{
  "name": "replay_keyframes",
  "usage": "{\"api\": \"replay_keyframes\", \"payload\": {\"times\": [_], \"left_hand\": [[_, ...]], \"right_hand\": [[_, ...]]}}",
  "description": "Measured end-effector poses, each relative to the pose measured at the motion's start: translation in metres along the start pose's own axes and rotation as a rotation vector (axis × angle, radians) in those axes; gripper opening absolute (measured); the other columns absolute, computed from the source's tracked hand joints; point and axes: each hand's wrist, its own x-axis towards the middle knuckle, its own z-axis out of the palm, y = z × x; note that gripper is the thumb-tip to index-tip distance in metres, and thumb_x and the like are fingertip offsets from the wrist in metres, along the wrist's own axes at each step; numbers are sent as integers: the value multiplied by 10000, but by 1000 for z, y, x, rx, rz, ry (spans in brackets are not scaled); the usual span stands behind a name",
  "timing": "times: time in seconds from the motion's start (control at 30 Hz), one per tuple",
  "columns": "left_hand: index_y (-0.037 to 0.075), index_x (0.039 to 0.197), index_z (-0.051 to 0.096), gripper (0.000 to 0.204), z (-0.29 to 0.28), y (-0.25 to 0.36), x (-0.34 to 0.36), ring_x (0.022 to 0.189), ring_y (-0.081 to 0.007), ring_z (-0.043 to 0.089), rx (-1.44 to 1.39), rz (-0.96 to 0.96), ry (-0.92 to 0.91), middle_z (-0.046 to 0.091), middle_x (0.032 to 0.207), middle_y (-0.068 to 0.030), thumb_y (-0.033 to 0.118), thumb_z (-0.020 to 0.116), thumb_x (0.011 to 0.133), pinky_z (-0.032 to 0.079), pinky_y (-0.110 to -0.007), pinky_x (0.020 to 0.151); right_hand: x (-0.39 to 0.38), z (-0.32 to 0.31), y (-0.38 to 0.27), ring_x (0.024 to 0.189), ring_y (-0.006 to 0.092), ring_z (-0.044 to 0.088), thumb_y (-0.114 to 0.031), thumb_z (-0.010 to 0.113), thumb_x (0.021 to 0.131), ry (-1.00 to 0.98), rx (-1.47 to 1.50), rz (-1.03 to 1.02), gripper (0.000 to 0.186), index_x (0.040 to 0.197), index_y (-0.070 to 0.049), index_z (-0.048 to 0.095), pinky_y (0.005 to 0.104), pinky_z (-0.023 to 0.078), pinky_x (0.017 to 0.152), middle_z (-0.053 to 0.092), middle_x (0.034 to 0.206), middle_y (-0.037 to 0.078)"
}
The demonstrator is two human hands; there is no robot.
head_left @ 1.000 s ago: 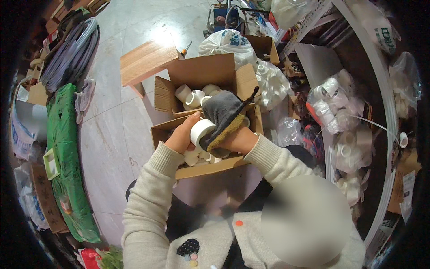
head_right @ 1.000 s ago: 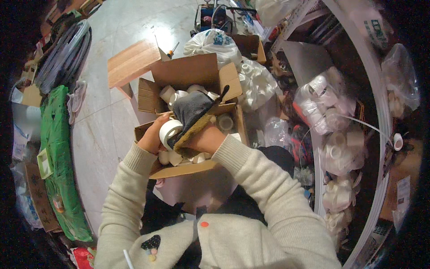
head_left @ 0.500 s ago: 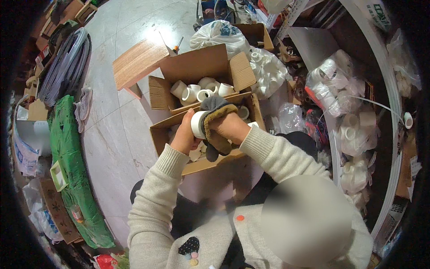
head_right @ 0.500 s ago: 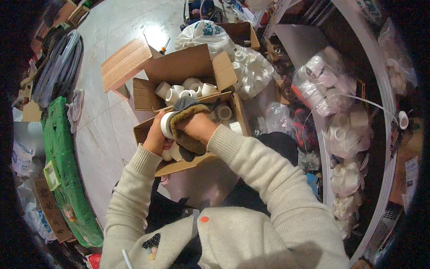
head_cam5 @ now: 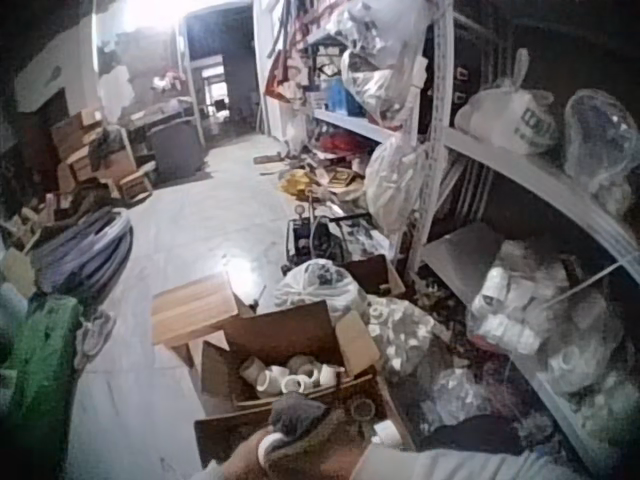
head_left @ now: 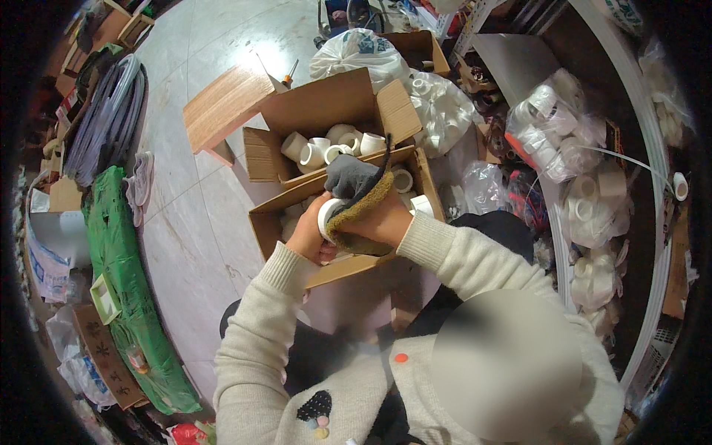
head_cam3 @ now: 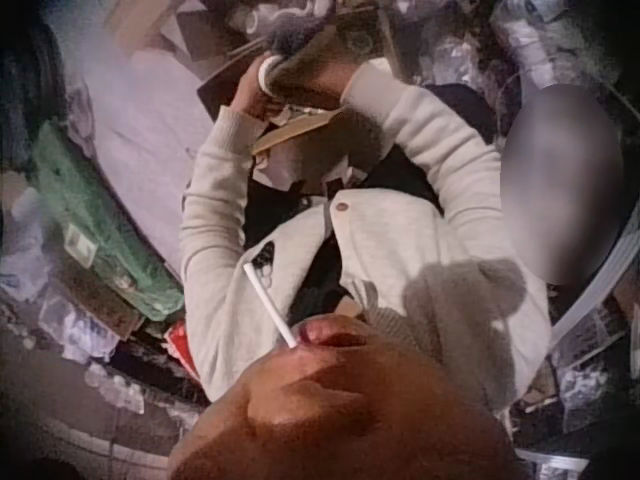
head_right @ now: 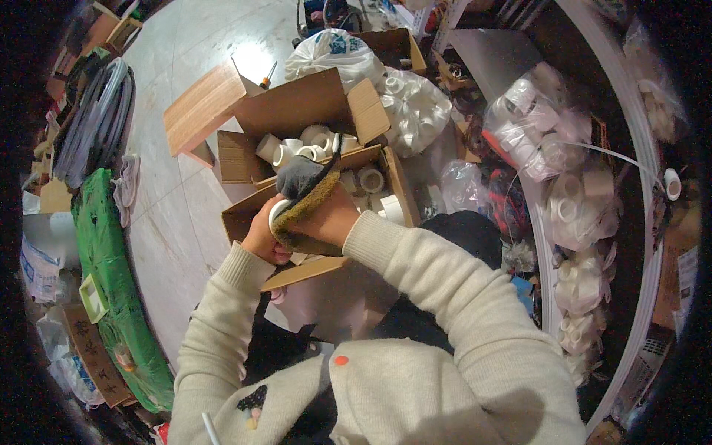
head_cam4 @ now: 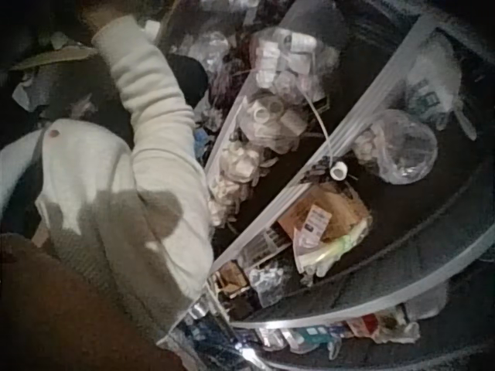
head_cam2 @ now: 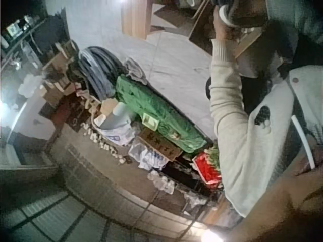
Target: The person wipes white ceramic pipe fittings with a cloth, handling them one at a time from a cardboard box. The person repeatedly picks up each fitting, rubs it with the cloth, and places it back into the box.
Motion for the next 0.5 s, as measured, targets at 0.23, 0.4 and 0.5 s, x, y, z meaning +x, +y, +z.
{"api": "replay_keyframes", "payload": {"times": [0.23,0.4,0.5], "left_hand": [[176,811,566,351,20,17,-5,395,-104,486,-100,275,-92,547,615,5,439,337,853,343,-223,293],[55,976,556,419,17,19,-18,760,-219,616,-539,49,-692,618,869,-113,410,366,860,521,-325,612],[31,929,574,482,7,18,-13,705,-226,602,-516,18,-724,617,836,-121,453,352,853,487,-309,562]], "right_hand": [[4,-23,-5,855,148,537,-128,655,686,-162,611,317,275,931,-43,564,284,436,761,573,953,75],[19,-50,-10,908,147,521,-118,586,764,-204,1181,357,271,1005,-17,514,262,432,779,541,1007,72],[31,-47,3,856,116,537,-110,609,747,-166,1059,194,296,1012,-27,505,235,459,727,552,972,46]]}}
